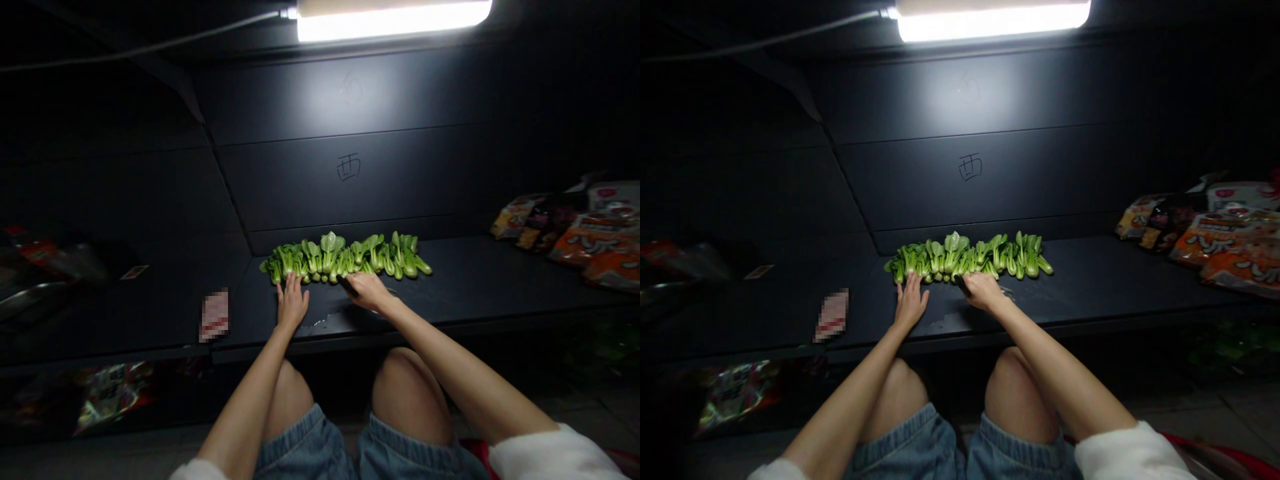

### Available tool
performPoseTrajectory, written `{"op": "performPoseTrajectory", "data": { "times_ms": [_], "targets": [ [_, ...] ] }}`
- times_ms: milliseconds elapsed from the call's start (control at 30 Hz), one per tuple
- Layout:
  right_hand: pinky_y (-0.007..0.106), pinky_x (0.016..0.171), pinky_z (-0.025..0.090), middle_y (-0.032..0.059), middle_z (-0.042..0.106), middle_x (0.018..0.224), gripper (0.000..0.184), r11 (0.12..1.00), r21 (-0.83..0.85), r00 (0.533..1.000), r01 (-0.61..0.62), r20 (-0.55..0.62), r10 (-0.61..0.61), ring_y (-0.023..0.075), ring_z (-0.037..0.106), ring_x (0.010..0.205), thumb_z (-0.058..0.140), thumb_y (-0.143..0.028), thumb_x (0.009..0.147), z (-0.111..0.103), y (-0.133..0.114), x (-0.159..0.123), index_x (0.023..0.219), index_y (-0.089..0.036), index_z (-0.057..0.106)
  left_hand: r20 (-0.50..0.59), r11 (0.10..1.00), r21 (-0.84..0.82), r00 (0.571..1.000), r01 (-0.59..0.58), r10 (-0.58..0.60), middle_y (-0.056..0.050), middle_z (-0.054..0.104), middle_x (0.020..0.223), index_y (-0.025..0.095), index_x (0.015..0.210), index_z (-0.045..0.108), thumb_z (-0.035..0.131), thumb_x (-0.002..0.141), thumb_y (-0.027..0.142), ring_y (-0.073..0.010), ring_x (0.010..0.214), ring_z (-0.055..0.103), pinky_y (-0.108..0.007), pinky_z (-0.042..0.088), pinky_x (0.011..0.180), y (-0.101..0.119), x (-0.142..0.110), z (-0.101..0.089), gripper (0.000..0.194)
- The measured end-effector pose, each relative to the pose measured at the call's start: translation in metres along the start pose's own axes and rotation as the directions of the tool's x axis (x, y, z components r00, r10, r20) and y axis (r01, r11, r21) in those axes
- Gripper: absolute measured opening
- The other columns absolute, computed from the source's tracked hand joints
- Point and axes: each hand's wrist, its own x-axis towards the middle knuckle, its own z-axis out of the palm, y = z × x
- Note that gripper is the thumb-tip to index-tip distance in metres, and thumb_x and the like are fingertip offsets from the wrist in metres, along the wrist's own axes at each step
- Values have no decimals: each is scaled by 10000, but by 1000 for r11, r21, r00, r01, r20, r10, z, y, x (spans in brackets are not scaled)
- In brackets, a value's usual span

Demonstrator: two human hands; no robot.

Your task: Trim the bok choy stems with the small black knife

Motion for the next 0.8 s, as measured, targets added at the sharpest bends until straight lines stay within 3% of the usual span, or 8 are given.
{"op": "performPoseTrajectory", "data": {
  "times_ms": [433,800],
  "targets": [
    [261,754,409,128,709,1027,310,997,65,996,-49,-77,54,230,645,983,390,-356,969,-1,-17,16,1085,-159,598,5,1000,-4,1000,1,-1,-164,380,1520,131,1386,437,404,911,266,-274,1437,300,-569,198,1172,-1,-2,2,495],
    [255,777,400,120,702,1067,318,986,158,989,-45,-132,66,217,637,988,406,-363,958,5,-15,19,1111,-162,599,-17,998,-61,1000,11,-12,-162,384,1518,141,1365,453,402,913,260,-267,1444,285,-553,223,1171,-2,0,1,470]
  ]
}}
